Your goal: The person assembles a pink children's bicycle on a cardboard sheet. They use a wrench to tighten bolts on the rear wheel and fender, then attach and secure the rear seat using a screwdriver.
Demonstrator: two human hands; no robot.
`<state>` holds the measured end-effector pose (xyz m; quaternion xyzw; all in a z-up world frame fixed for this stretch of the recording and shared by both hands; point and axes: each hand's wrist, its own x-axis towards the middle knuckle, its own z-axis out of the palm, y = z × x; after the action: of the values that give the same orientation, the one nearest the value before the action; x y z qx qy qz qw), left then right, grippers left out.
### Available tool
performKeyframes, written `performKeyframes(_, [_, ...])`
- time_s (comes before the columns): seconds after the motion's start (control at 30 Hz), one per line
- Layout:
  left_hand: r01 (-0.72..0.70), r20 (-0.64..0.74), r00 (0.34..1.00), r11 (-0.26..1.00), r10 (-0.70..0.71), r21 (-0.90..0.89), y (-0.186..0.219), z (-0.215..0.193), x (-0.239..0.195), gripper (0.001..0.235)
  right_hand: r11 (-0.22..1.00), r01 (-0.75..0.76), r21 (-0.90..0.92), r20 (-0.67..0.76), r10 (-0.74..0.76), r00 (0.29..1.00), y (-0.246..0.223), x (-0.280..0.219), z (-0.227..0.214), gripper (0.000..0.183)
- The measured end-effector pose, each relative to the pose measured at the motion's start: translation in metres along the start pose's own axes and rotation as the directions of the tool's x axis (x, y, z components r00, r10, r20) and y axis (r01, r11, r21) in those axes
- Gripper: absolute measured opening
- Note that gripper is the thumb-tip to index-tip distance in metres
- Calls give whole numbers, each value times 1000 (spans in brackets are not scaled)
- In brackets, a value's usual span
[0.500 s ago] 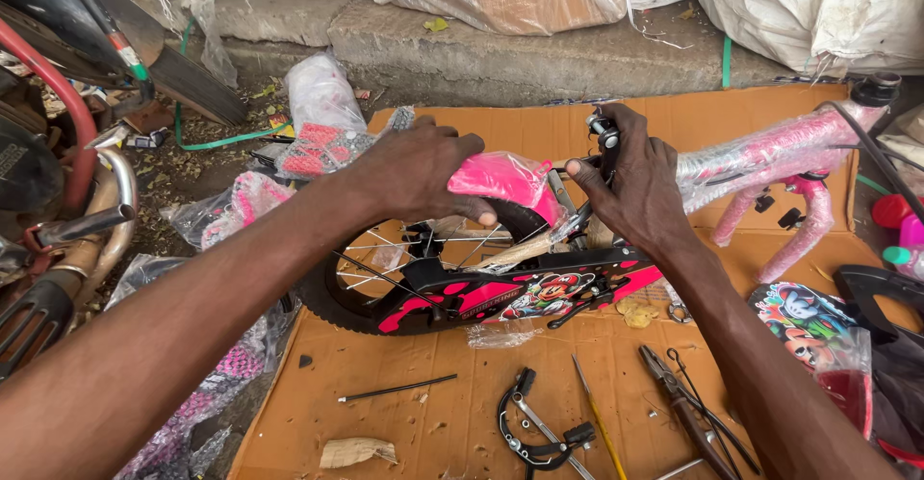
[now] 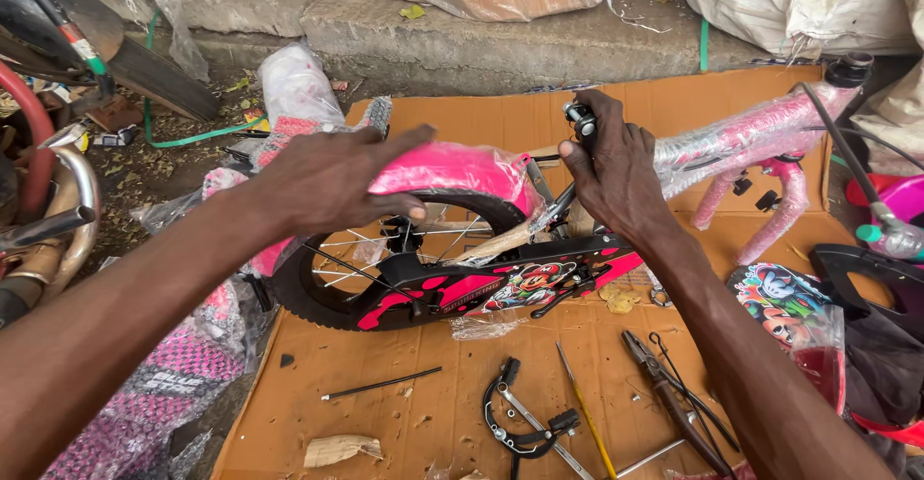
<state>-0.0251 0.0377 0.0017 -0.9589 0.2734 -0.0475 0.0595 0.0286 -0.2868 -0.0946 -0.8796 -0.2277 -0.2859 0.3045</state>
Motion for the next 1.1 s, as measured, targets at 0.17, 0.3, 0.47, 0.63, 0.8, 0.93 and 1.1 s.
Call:
performKeyframes(0.17, [102, 188, 973, 981, -133, 164, 16, -10, 17, 94, 999, 29, -28, -23, -30, 999, 0, -4, 0, 51])
performKeyframes(0.3, [173, 224, 958, 984, -178, 43, 7, -29, 17, 100, 1000, 13, -19, -25, -13, 1000, 2, -2, 4, 53])
performKeyframes(0.47, [40, 81, 995, 986, -54, 164, 11, -41, 31, 98, 996, 49, -76, -70, -55, 996, 9, 3, 14, 55])
performKeyframes(0.63, [-68, -99, 991, 979, 88, 192, 23, -23, 50, 92, 996, 71, -60, -103, -77, 992, 10, 9, 16, 56])
performKeyframes(0.8, [59, 139, 987, 987, -80, 152, 19, -11, 37, 83, 998, 54, -38, -74, -57, 996, 11, 4, 15, 55])
performKeyframes(0.93, [-26, -54, 998, 999, 28, 35, 24, -9, 33, 67, 997, 54, -54, -84, -59, 995, 12, 4, 14, 56])
performKeyframes(1.1, [-139, -133, 982, 989, 132, -45, 26, -1, 39, 39, 999, 26, -30, -73, -29, 997, 10, -5, 12, 56])
